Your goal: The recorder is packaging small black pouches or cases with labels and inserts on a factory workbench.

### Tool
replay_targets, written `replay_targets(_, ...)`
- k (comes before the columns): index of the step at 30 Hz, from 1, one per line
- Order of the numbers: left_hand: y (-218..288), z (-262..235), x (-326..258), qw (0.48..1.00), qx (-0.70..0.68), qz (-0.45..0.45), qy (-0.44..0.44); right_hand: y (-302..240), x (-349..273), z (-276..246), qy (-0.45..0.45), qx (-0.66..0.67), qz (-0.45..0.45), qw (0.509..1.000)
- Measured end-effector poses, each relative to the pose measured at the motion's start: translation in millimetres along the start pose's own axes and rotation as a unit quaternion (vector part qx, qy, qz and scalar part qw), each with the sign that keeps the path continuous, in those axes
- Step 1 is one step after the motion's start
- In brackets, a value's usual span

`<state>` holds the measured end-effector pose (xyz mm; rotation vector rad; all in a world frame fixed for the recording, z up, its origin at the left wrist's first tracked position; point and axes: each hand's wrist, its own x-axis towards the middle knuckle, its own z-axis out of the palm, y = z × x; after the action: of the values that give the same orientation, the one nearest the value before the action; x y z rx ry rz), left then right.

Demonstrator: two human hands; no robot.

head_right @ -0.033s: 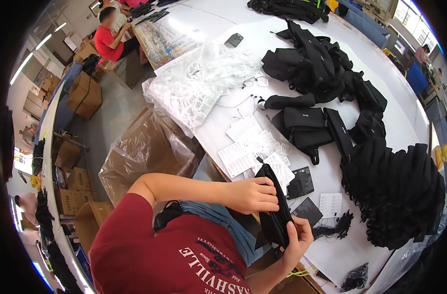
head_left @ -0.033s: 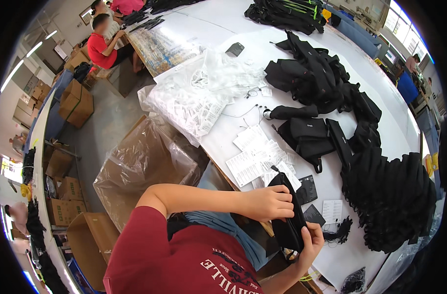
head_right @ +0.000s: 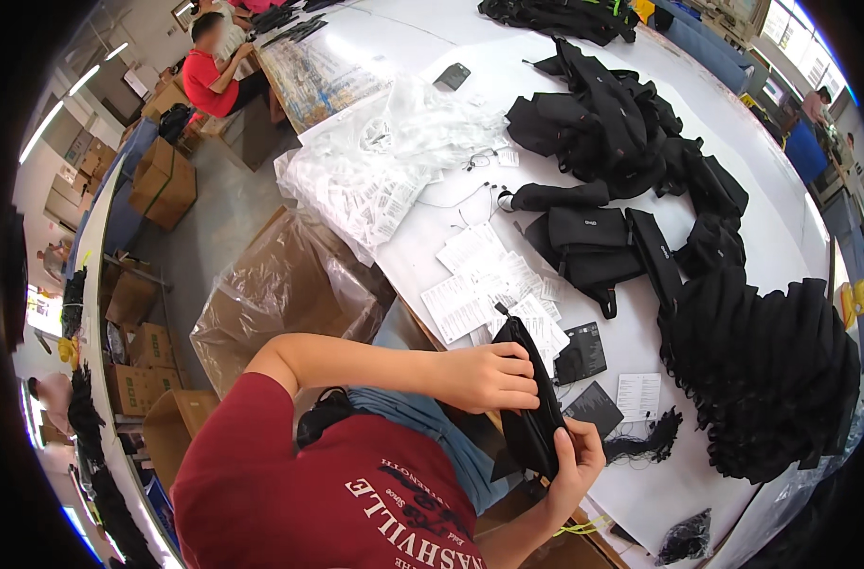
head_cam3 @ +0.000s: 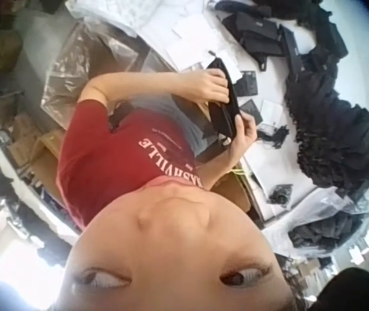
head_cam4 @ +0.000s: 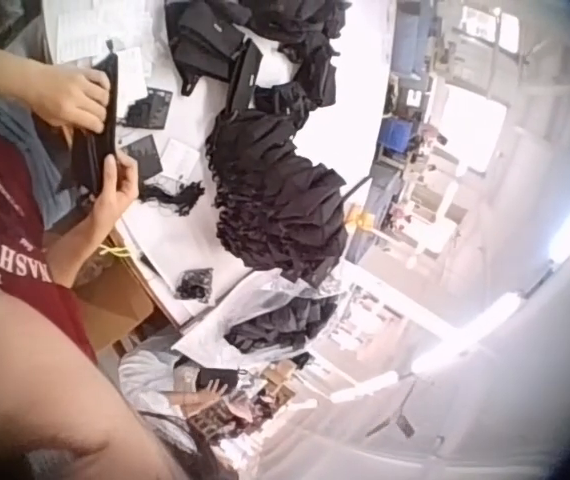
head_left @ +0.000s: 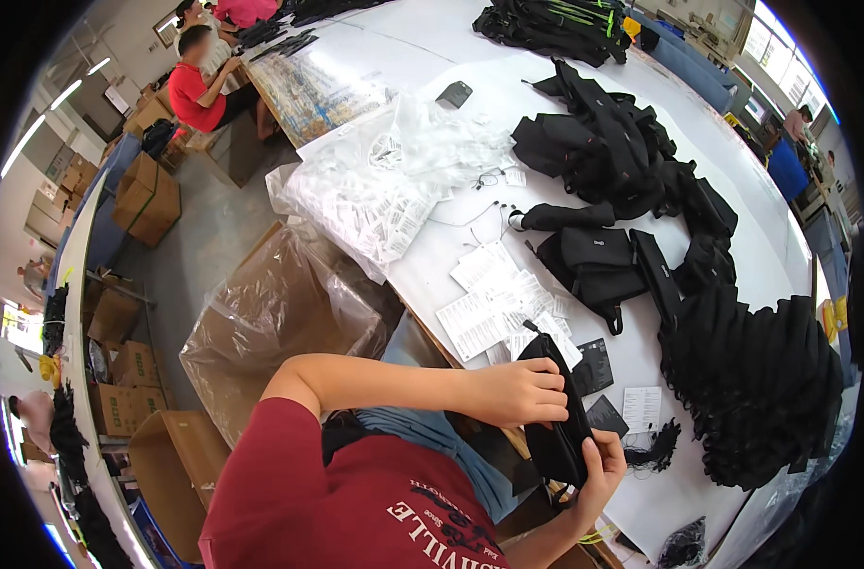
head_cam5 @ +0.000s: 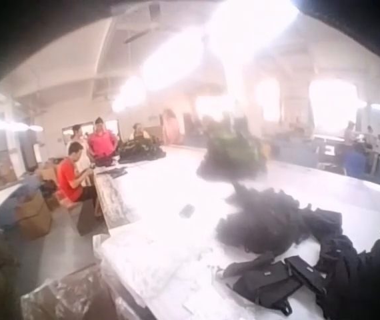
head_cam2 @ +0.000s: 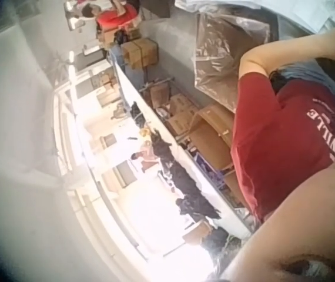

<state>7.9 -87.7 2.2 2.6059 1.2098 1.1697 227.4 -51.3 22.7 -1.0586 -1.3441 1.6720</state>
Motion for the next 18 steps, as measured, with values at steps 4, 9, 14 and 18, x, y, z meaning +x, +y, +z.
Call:
replay_targets(4, 0, -8, 1, 0.999, -0.016, 0.012, -0.03, 5, 1, -7, -0.035, -0.019, -0.005, 0.999)
replay_targets(9, -3, -17, 4, 0.998, 0.007, -0.048, 0.039, 18, -2, -1, -0.024, 0.142, -0.024, 0.989)
replay_targets(14, -5, -15, 9, 0.988, 0.0, -0.128, 0.09, 36, -4, -13, -0.111, -0.089, -0.101, 0.985)
replay_targets(18, -8, -22, 9, 0.985, 0.016, -0.157, 0.074, 36, -2, -10, 0.024, -0.073, 0.066, 0.995)
